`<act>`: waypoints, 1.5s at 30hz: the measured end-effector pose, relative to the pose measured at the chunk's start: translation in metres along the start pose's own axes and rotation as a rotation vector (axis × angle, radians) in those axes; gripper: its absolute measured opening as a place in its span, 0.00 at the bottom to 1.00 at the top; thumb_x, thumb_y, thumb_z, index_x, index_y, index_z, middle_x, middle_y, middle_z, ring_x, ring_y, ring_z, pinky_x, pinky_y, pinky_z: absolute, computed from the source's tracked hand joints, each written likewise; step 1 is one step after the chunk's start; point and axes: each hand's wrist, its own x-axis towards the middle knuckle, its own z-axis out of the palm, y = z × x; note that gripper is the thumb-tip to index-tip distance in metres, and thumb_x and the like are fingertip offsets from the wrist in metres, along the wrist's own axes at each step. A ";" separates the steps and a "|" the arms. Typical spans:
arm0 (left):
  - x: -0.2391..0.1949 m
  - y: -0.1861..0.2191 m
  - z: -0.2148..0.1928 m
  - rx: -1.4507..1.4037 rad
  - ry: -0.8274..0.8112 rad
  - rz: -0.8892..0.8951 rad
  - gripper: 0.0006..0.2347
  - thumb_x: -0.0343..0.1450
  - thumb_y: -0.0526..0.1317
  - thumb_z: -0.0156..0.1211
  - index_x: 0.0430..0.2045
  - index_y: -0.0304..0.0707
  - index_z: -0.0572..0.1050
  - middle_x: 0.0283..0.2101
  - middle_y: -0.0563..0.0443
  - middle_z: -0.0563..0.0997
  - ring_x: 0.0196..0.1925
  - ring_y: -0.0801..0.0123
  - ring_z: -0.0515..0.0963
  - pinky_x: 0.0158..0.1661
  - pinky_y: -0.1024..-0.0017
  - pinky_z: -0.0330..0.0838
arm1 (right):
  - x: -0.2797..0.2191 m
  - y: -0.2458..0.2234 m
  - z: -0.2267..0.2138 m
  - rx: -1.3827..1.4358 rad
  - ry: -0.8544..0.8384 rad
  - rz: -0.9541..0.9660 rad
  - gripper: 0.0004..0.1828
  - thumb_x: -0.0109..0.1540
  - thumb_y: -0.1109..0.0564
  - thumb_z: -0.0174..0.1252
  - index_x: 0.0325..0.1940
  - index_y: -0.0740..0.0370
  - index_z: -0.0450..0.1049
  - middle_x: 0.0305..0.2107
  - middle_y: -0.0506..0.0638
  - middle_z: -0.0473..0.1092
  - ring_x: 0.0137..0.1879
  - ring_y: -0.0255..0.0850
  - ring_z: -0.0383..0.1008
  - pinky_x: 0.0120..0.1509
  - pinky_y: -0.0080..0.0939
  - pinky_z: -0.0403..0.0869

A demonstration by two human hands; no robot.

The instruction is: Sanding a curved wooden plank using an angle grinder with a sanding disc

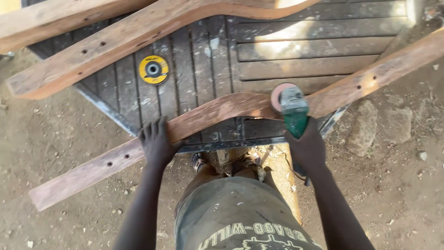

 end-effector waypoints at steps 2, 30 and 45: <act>-0.024 -0.043 -0.007 -0.001 0.048 -0.042 0.47 0.54 0.53 0.78 0.70 0.43 0.60 0.66 0.40 0.67 0.69 0.43 0.62 0.68 0.39 0.49 | -0.025 -0.043 0.027 -0.023 -0.060 -0.061 0.44 0.58 0.38 0.62 0.71 0.58 0.54 0.56 0.72 0.68 0.63 0.75 0.68 0.67 0.77 0.66; -0.103 -0.227 -0.036 0.098 -0.001 -0.600 0.48 0.50 0.56 0.77 0.63 0.42 0.57 0.69 0.37 0.56 0.72 0.36 0.48 0.66 0.36 0.41 | -0.009 0.027 0.036 0.018 0.287 0.073 0.32 0.61 0.42 0.64 0.57 0.59 0.58 0.45 0.60 0.69 0.45 0.60 0.72 0.46 0.67 0.69; -0.137 -0.251 -0.037 -0.098 0.336 -0.258 0.44 0.52 0.47 0.82 0.66 0.45 0.67 0.67 0.39 0.64 0.73 0.34 0.53 0.66 0.30 0.48 | -0.187 -0.147 0.164 -0.091 -0.128 -0.206 0.46 0.58 0.39 0.63 0.74 0.57 0.54 0.57 0.73 0.67 0.65 0.73 0.67 0.69 0.74 0.63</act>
